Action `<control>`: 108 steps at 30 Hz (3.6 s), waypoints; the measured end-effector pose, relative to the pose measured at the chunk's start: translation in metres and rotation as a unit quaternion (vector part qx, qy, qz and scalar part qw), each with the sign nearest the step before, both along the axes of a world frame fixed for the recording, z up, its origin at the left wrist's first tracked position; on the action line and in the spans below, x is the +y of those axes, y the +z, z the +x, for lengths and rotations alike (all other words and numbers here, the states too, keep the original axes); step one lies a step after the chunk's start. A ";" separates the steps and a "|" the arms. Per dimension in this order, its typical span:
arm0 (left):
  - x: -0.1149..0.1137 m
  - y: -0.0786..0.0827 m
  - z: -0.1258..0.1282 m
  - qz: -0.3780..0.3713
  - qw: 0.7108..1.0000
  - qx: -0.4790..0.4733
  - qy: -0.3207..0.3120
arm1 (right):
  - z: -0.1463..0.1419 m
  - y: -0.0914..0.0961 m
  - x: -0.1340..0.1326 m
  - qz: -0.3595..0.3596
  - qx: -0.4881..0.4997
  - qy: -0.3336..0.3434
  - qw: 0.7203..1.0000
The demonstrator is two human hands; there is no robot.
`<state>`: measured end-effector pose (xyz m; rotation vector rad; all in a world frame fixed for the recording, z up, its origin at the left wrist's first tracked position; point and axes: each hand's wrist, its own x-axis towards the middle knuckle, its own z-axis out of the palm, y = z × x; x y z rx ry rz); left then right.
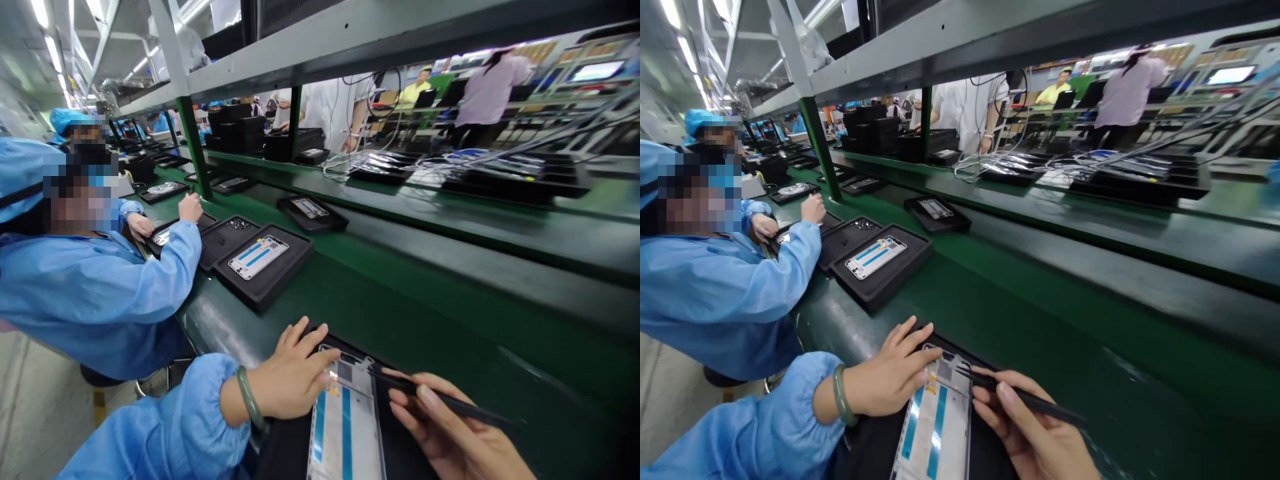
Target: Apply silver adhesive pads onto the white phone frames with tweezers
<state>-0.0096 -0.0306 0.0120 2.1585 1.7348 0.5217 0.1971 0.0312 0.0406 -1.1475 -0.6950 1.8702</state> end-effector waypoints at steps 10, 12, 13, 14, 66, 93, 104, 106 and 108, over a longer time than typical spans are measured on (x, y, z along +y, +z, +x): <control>-0.018 -0.010 -0.001 -0.017 0.997 -0.066 0.023 | -0.013 -0.008 0.001 0.136 -0.015 0.018 0.990; -0.019 -0.013 -0.004 -0.024 0.995 -0.087 0.032 | -0.015 -0.013 0.003 0.150 -0.032 0.021 0.988; -0.019 -0.014 -0.005 -0.027 0.995 -0.094 0.035 | -0.016 -0.015 0.004 0.157 -0.039 0.024 0.987; -0.020 -0.016 -0.006 -0.029 0.994 -0.097 0.038 | -0.017 -0.016 0.004 0.162 -0.043 0.029 0.985; -0.018 -0.016 -0.005 0.105 0.985 0.127 -0.044 | -0.026 -0.032 0.005 0.308 -0.226 0.157 0.911; -0.024 -0.011 0.012 0.146 0.966 0.214 0.000 | -0.040 -0.031 0.020 0.350 -0.230 0.132 0.899; -0.025 -0.010 0.013 0.128 0.969 0.209 0.009 | -0.040 -0.030 0.018 0.396 -0.265 0.131 0.869; -0.025 -0.010 0.013 0.124 0.970 0.208 0.009 | -0.040 -0.030 0.018 0.400 -0.267 0.132 0.867; -0.025 -0.010 0.014 0.122 0.971 0.204 0.012 | -0.041 -0.030 0.018 0.405 -0.271 0.132 0.863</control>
